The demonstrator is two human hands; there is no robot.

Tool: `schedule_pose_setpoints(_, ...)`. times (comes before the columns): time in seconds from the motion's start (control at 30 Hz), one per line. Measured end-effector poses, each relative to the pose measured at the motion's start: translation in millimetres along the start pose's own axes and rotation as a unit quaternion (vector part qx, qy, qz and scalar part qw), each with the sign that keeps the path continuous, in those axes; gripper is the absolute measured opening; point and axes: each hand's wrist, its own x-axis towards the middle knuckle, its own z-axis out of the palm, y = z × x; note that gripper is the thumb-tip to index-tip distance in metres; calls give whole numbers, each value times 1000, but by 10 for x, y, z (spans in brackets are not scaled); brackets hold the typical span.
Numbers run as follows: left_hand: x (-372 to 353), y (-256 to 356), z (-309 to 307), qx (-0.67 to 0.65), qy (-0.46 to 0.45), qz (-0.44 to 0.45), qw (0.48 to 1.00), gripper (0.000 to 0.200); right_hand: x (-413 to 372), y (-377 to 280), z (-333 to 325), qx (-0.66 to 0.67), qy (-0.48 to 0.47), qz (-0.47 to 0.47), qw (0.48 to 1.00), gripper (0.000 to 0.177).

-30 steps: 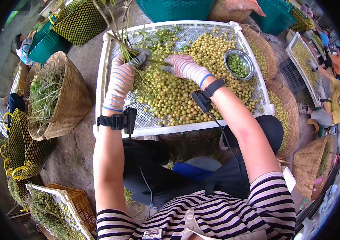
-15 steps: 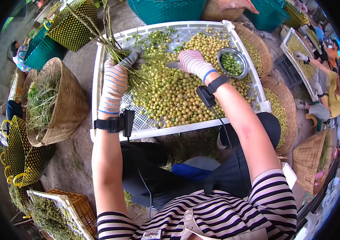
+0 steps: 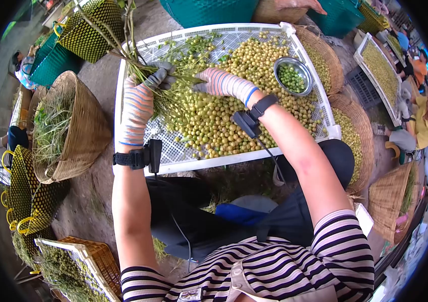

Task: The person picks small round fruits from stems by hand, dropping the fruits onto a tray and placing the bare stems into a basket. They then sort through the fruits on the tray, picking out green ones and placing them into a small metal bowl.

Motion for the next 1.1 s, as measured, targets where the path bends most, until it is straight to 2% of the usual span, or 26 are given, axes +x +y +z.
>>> schedule_pose_setpoints(0.03,19,-72,-21,9,4,5,1000,16,29,28,-14,-71,-8,47,996,43)
schedule_pose_setpoints(0.2,50,-120,122,-14,23,33,999,11,16,51,-133,-165,-24,122,978,45)
schedule_pose_setpoints(0.27,60,-93,108,-12,26,29,999,11,11,344,13,-127,103,-9,987,44)
schedule_pose_setpoints(0.3,58,-85,103,-11,31,24,999,11,-36,392,59,-126,182,-70,973,44)
schedule_pose_setpoints(0.33,43,-87,99,-10,37,18,999,12,-33,440,73,-127,180,-71,973,44)
schedule_pose_setpoints(0.4,19,-83,187,-22,29,21,999,12,-155,251,-98,-163,74,64,982,43)
schedule_pose_setpoints(0.43,10,-74,233,-33,20,25,999,12,-175,180,-147,-163,74,64,982,43)
schedule_pose_setpoints(0.5,-13,-39,268,-28,17,27,999,13,-156,106,-197,-218,-14,158,963,41)
schedule_pose_setpoints(0.67,8,-110,250,-28,24,-9,999,13,-156,316,-152,-229,58,79,968,43)
schedule_pose_setpoints(0.77,0,-94,276,-35,16,6,999,13,-177,190,-294,-244,10,177,953,46)
schedule_pose_setpoints(0.8,-7,-83,288,-37,12,10,999,13,-178,211,-283,-244,11,177,954,46)
schedule_pose_setpoints(0.93,-9,-60,323,-50,14,13,999,13,-177,353,-276,-240,28,151,959,48)
schedule_pose_setpoints(1.0,-19,-47,316,-46,10,18,999,14,-187,404,-246,-204,105,64,971,47)
schedule_pose_setpoints(1.1,-36,-5,309,-43,10,24,999,15,-251,263,-330,-237,47,144,960,49)
